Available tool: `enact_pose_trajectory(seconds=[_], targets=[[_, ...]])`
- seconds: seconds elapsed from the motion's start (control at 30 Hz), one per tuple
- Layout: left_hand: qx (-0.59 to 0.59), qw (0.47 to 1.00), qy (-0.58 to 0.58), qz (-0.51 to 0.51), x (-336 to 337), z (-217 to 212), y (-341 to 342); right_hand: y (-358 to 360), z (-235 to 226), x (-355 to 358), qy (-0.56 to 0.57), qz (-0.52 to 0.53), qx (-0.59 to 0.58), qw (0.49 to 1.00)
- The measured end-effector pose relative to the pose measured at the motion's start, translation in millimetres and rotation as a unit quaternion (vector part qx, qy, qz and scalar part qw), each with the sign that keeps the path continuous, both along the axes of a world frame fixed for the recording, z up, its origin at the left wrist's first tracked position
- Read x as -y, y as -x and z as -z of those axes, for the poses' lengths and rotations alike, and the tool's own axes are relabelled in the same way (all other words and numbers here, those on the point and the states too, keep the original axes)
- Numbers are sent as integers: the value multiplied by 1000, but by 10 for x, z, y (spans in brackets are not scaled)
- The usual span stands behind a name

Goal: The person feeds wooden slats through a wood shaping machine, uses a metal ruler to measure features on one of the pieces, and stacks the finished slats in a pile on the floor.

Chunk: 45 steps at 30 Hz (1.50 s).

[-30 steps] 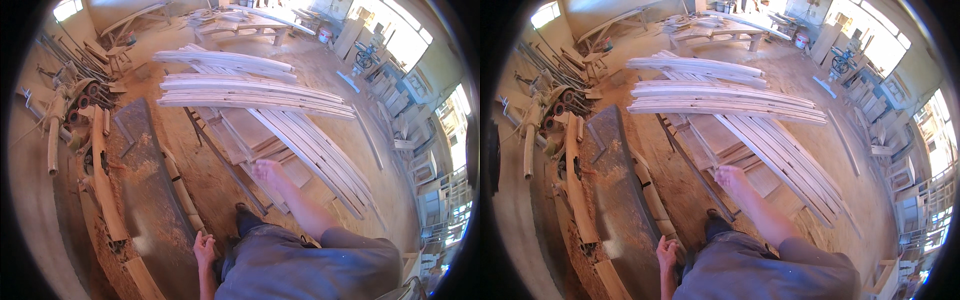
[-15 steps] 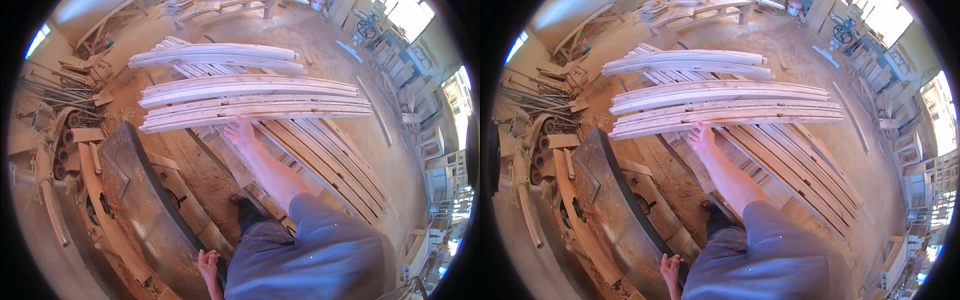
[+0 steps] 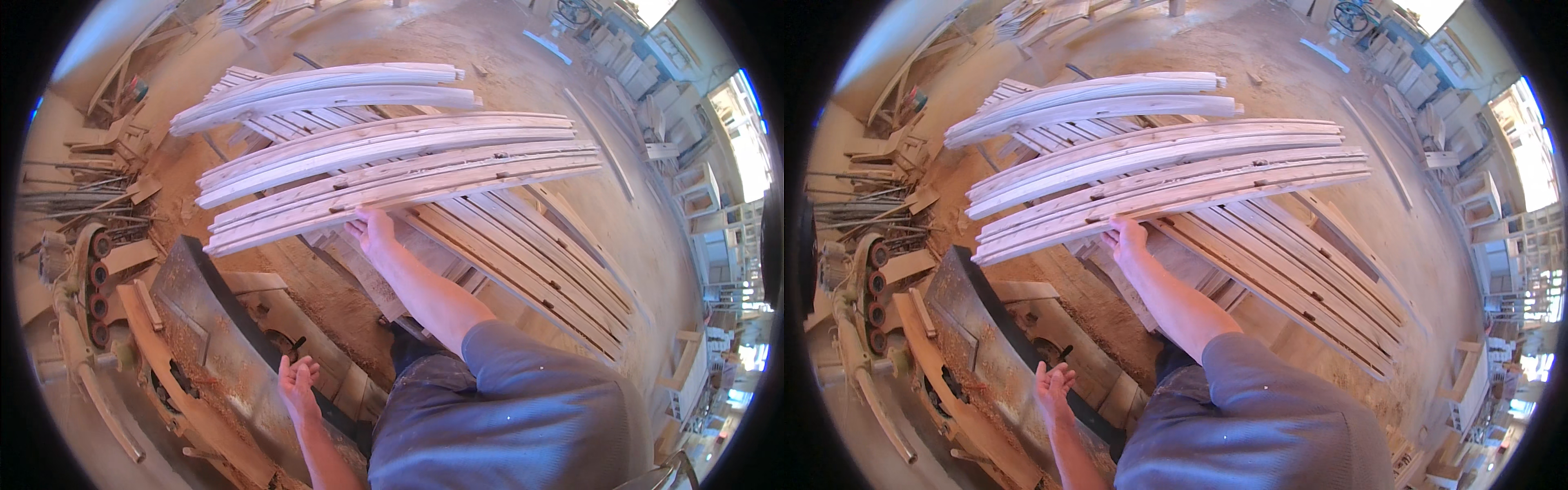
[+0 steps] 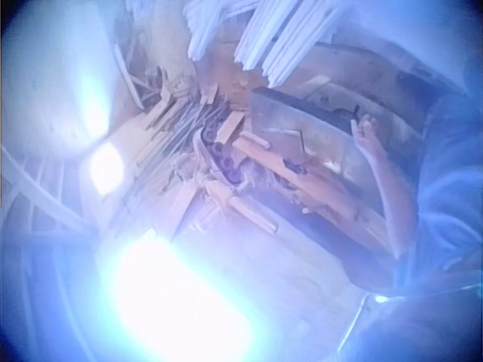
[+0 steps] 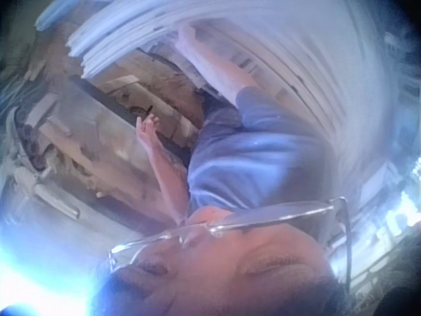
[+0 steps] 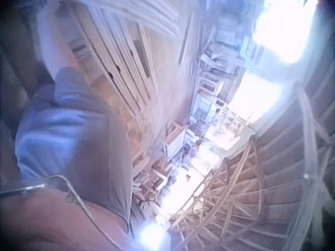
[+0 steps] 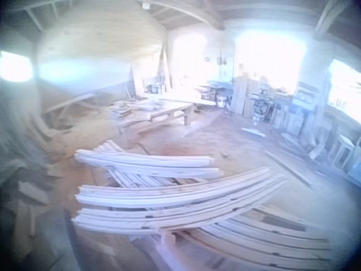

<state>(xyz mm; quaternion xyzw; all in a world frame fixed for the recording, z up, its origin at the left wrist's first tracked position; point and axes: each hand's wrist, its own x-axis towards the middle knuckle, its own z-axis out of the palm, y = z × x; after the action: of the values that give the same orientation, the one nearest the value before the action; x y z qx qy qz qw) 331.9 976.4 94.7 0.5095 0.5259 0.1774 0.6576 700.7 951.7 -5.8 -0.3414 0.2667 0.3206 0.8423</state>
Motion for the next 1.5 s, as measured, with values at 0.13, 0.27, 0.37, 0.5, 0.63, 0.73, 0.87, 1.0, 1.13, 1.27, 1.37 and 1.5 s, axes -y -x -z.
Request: enact_pose_trajectory(seconds=[0.13, 0.27, 0.37, 0.5, 0.63, 0.73, 0.87, 1.0, 1.13, 1.27, 1.37, 1.5], targets=[[40, 998, 51, -20, -151, -128, -467, 203, -67, 191, -27, -33, -15, 999], [149, 980, 120, -56, -336, 56, -698, 503, -194, 450, -83, -69, -21, 994], [213, 947, 201, -134, -431, 183, -787, 751, -448, 636, -105, -103, -34, 989], [325, 909, 209, -155, -541, 413, -714, 957, -624, 890, -140, -142, -28, 980], [361, 899, 170, -180, -488, 286, -766, 1055, -631, 1088, -149, -169, -21, 974], [330, 913, 131, -199, -385, 150, -774, 1071, -665, 1172, -156, -191, -6, 969], [326, 911, 97, -232, -329, -21, -585, 999, -719, 1383, -194, -217, -12, 957], [360, 895, 66, -254, -306, -172, -102, 504, -886, 1745, -113, 39, -53, 991], [430, 860, 41, -271, -36, -247, 404, 410, -1096, 1983, -110, 39, -25, 993], [479, 834, 17, -274, 301, -445, 989, 904, -1258, 2086, -128, -10, 6, 992], [538, 816, -19, -211, 698, -744, 1326, 1152, -1363, 2185, -218, -65, 45, 973], [560, 809, -67, -162, 1313, -863, 1893, 1438, -1637, 2067, -351, -130, 100, 922]])
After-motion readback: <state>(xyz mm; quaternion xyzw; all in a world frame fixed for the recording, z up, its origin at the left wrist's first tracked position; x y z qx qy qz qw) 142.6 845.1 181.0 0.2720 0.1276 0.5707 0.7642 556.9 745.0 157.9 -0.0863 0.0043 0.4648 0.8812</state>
